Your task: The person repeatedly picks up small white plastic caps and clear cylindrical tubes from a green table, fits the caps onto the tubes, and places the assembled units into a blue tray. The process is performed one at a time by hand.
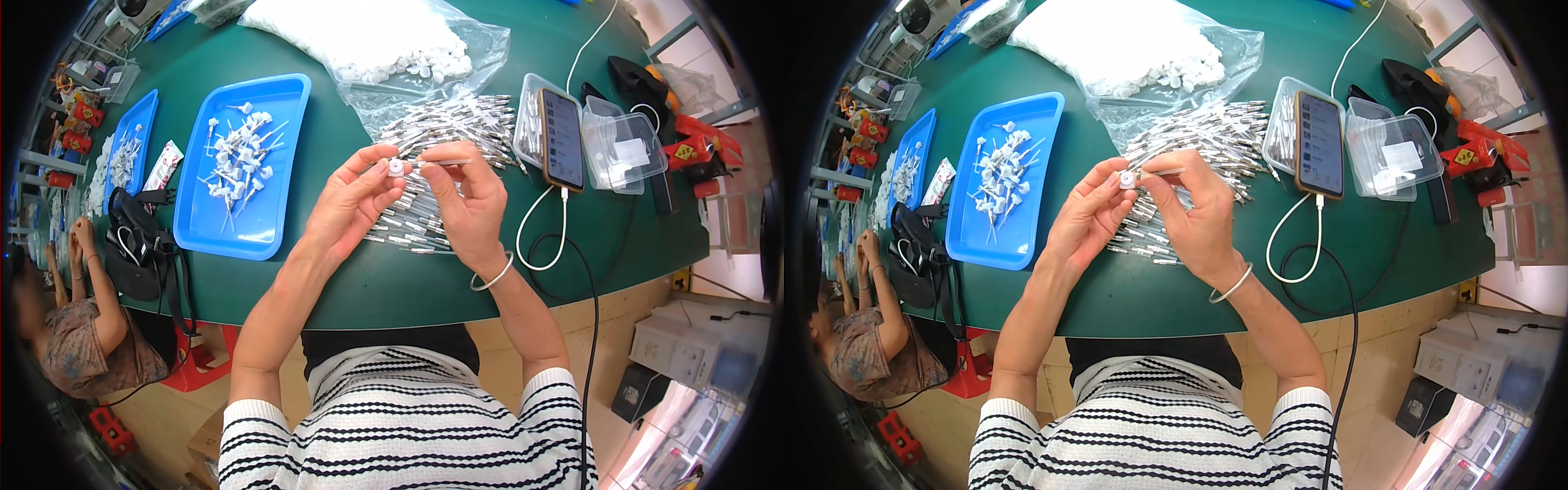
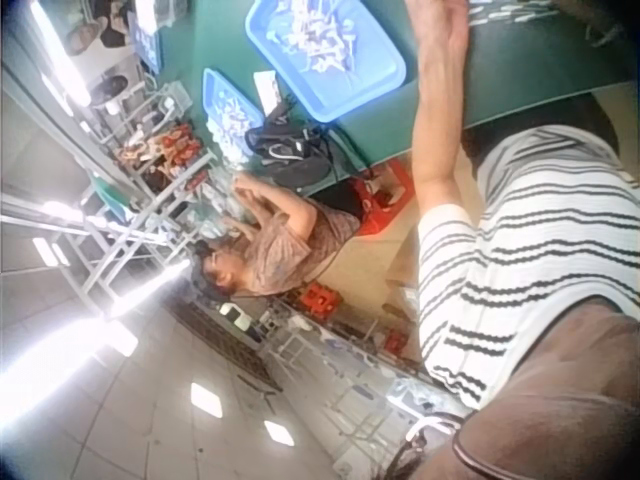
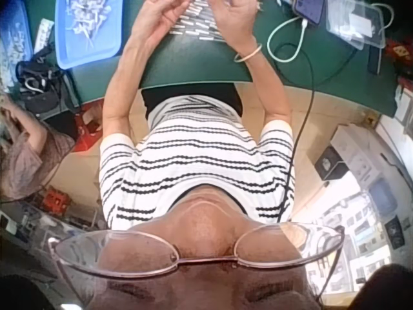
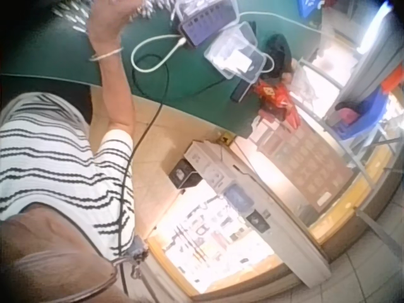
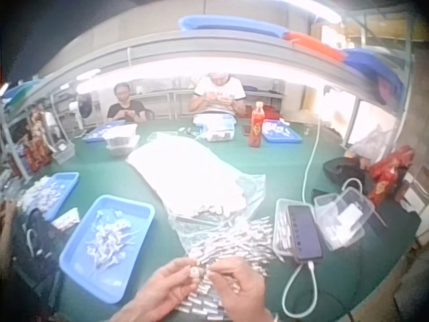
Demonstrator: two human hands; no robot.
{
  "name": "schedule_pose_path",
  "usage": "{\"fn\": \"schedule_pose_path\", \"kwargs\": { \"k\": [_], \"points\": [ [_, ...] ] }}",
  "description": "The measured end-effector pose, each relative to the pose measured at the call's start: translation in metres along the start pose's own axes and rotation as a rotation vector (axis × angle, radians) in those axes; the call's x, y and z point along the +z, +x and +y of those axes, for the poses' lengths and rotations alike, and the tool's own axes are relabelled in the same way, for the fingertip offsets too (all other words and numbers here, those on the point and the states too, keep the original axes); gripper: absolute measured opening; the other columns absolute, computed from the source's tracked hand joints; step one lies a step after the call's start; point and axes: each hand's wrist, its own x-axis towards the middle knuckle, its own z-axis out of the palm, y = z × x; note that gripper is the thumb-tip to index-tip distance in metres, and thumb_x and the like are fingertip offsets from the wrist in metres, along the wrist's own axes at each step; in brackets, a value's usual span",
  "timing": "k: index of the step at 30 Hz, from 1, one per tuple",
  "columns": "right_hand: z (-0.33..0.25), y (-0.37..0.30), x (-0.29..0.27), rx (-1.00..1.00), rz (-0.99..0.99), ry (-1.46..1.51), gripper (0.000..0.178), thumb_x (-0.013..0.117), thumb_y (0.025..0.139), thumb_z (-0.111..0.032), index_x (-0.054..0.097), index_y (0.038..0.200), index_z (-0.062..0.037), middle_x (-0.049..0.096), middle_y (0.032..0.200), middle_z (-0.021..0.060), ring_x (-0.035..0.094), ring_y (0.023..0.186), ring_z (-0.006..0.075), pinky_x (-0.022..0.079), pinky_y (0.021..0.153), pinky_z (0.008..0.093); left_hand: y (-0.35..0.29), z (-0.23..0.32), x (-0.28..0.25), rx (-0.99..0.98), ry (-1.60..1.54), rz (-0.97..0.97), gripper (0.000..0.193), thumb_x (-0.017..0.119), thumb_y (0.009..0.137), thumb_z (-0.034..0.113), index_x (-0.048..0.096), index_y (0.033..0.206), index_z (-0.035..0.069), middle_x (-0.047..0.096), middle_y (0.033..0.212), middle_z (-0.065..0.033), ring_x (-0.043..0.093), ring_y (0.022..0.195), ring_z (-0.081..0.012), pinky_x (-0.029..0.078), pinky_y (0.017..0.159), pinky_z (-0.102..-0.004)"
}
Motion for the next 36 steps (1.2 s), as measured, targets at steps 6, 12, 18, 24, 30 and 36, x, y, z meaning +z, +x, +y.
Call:
{"fn": "schedule_pose_path", "kwargs": {
  "k": [6, 12, 18, 24, 30, 36],
  "points": [
    [0.001, 0.0, -0.003, -0.029, 0.005, -0.033, 0.009, 0.063, 0.086, -0.002, 0.061, 0.095, -0.0002, 0.062, 0.09, 0.0089, 0.064, 0.08, 0.0171, 0.053, 0.07, 0.0271, -0.001, 0.001, 0.009, 0.012, 0.121, 0.047, 0.024, 0.058, 0.092, 0.008, 0.058, 0.113, -0.001, 0.065, 0.103, -0.0155, 0.065, 0.084, -0.0137, 0.057, 0.077, -0.0224],
    [-0.001, -0.002, 0.002, 0.091, -0.001, 0.324, 0.008, 0.06, 0.09, -0.003, 0.06, 0.097, 0.0016, 0.063, 0.095, 0.0072, 0.062, 0.085, 0.0115, 0.05, 0.077, 0.0243, 0.0, 0.001, -0.001, 0.005, 0.134, -0.056, 0.028, 0.056, 0.094, 0.016, 0.059, 0.115, -0.002, 0.066, 0.094, -0.0097, 0.062, 0.076, -0.0088, 0.055, 0.068, -0.0215],
    [0.0, -0.006, 0.006, 0.219, 0.005, 0.426, 0.011, 0.06, 0.091, -0.005, 0.059, 0.1, 0.0018, 0.064, 0.097, 0.0068, 0.061, 0.086, 0.0094, 0.048, 0.077, 0.0224, 0.001, -0.002, 0.004, 0.082, 0.258, 0.012, 0.03, 0.054, 0.096, 0.022, 0.062, 0.11, -0.002, 0.064, 0.086, -0.0037, 0.056, 0.067, -0.0058, 0.052, 0.06, -0.0199],
    [0.002, -0.006, 0.009, 0.218, 0.012, 0.405, 0.011, 0.059, 0.092, -0.006, 0.059, 0.1, 0.0014, 0.065, 0.095, 0.0067, 0.062, 0.086, 0.0098, 0.048, 0.075, 0.0217, -0.002, 0.001, 0.004, 0.065, 0.257, 0.018, 0.028, 0.054, 0.096, 0.022, 0.063, 0.107, -0.002, 0.063, 0.081, -0.0025, 0.055, 0.063, -0.0049, 0.05, 0.056, -0.0196],
    [0.004, -0.008, 0.01, 0.239, 0.009, 0.424, 0.01, 0.06, 0.092, -0.006, 0.059, 0.099, 0.0009, 0.064, 0.095, 0.0065, 0.063, 0.087, 0.0113, 0.05, 0.076, 0.0227, -0.001, -0.002, -0.001, 0.158, 0.383, 0.074, 0.029, 0.054, 0.096, 0.021, 0.063, 0.109, -0.003, 0.062, 0.078, -0.0029, 0.055, 0.061, -0.0052, 0.05, 0.055, -0.0205],
    [0.005, -0.007, 0.007, 0.241, 0.021, 0.421, 0.011, 0.06, 0.091, -0.006, 0.059, 0.1, 0.0013, 0.063, 0.097, 0.006, 0.064, 0.089, 0.0122, 0.05, 0.078, 0.0224, -0.002, 0.0, 0.01, 0.178, 0.38, 0.031, 0.031, 0.055, 0.095, 0.019, 0.06, 0.116, -0.004, 0.061, 0.083, -0.0022, 0.056, 0.069, -0.005, 0.051, 0.06, -0.02]
  ]
}}
